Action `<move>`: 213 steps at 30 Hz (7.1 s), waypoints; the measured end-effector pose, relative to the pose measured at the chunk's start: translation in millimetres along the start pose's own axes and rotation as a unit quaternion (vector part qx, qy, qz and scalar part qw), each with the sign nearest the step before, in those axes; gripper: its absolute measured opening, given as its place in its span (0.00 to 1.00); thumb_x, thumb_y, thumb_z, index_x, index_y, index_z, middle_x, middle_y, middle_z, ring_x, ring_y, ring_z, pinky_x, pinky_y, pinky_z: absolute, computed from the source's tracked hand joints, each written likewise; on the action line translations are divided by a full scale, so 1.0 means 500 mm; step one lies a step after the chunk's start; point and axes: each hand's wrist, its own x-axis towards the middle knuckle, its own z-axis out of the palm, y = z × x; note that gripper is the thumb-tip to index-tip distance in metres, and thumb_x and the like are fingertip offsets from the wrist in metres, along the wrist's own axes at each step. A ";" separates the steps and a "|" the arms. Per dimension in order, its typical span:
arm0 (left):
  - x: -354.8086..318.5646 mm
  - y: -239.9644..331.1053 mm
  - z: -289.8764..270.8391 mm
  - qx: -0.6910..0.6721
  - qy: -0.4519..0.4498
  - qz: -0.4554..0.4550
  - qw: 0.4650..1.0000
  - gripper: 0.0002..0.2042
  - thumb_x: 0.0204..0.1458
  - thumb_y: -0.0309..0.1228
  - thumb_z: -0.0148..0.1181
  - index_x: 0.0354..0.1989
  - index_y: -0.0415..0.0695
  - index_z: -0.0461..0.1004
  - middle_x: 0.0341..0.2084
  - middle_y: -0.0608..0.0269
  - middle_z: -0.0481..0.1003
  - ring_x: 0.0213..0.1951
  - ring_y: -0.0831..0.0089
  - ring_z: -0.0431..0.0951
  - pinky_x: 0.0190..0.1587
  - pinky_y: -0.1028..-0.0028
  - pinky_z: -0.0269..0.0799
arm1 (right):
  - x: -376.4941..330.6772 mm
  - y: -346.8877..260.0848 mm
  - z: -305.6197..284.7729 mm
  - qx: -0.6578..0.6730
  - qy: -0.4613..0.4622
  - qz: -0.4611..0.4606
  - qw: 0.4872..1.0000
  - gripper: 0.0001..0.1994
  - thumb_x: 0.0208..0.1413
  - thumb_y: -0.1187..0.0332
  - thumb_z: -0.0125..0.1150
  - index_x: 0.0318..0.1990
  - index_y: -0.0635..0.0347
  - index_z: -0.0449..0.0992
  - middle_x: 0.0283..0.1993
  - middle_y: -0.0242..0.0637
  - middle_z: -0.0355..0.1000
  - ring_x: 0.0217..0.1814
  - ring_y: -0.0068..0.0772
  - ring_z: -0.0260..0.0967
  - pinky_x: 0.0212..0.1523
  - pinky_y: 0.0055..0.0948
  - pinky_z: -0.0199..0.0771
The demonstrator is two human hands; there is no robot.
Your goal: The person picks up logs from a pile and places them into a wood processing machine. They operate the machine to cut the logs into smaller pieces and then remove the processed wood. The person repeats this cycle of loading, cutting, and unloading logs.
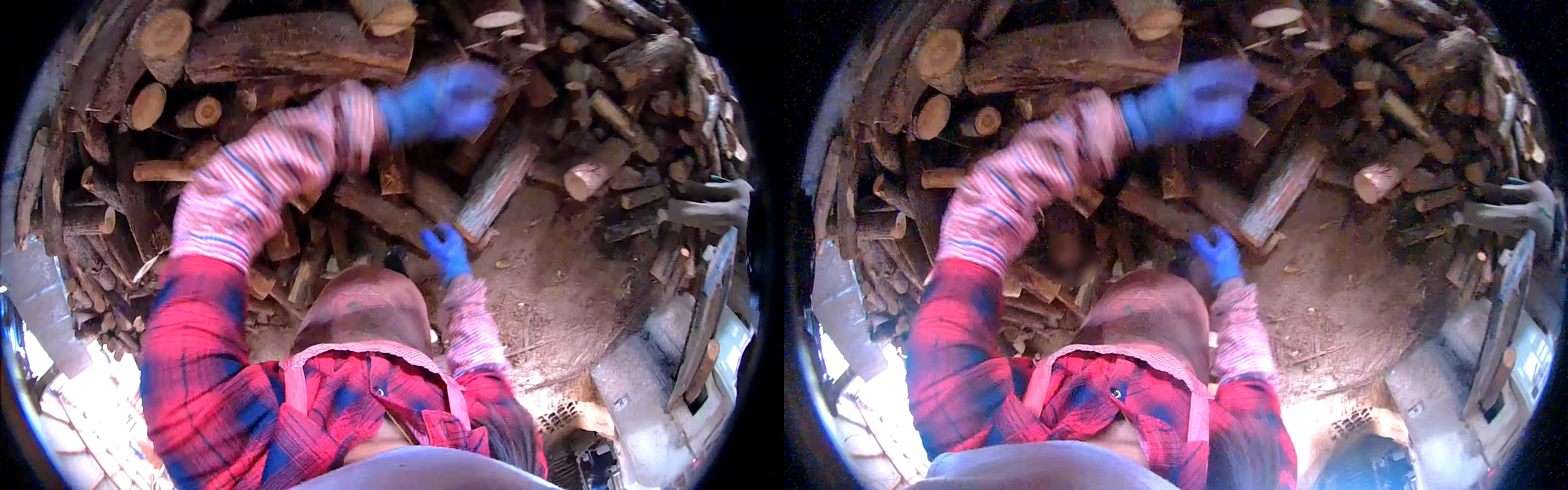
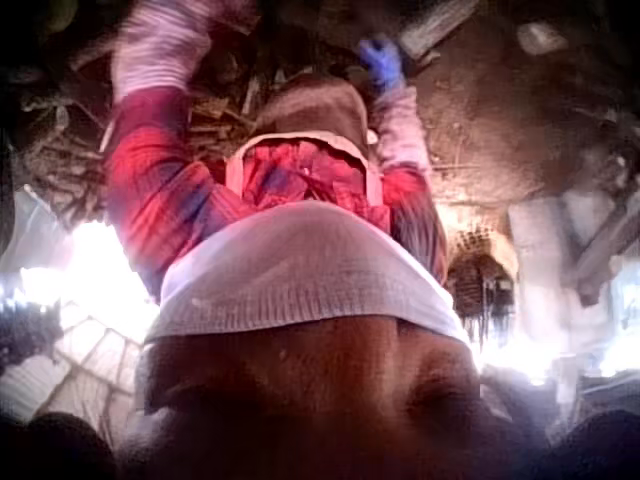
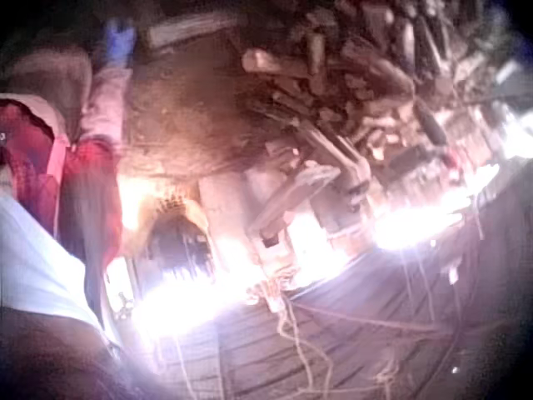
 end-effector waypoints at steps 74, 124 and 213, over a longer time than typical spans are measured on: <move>-1.749 0.178 1.327 0.026 -0.528 -0.344 0.776 0.25 0.43 0.32 0.64 0.51 0.38 0.67 0.39 0.60 0.74 0.37 0.69 0.74 0.40 0.70 0.72 | -2.745 1.121 1.319 0.169 0.878 0.352 0.276 0.44 0.35 0.51 0.75 0.59 0.63 0.62 0.53 0.46 0.69 0.53 0.40 0.67 0.52 0.34 0.67; -2.444 0.632 1.880 0.103 -0.930 0.056 0.349 0.38 0.47 0.39 0.68 0.63 0.39 0.55 0.50 0.49 0.69 0.54 0.64 0.70 0.56 0.69 0.63 | -2.380 0.997 1.860 0.276 0.730 0.534 0.325 0.53 0.34 0.52 0.70 0.68 0.54 0.46 0.61 0.44 0.64 0.58 0.49 0.65 0.56 0.38 0.68; -2.728 0.939 3.805 -0.121 -0.855 -0.218 0.455 0.17 0.56 0.31 0.54 0.52 0.37 0.69 0.45 0.59 0.74 0.47 0.70 0.75 0.52 0.69 0.71 | -3.631 2.797 0.623 0.220 0.716 0.564 0.347 0.54 0.30 0.40 0.71 0.64 0.59 0.52 0.54 0.57 0.65 0.57 0.58 0.64 0.54 0.43 0.69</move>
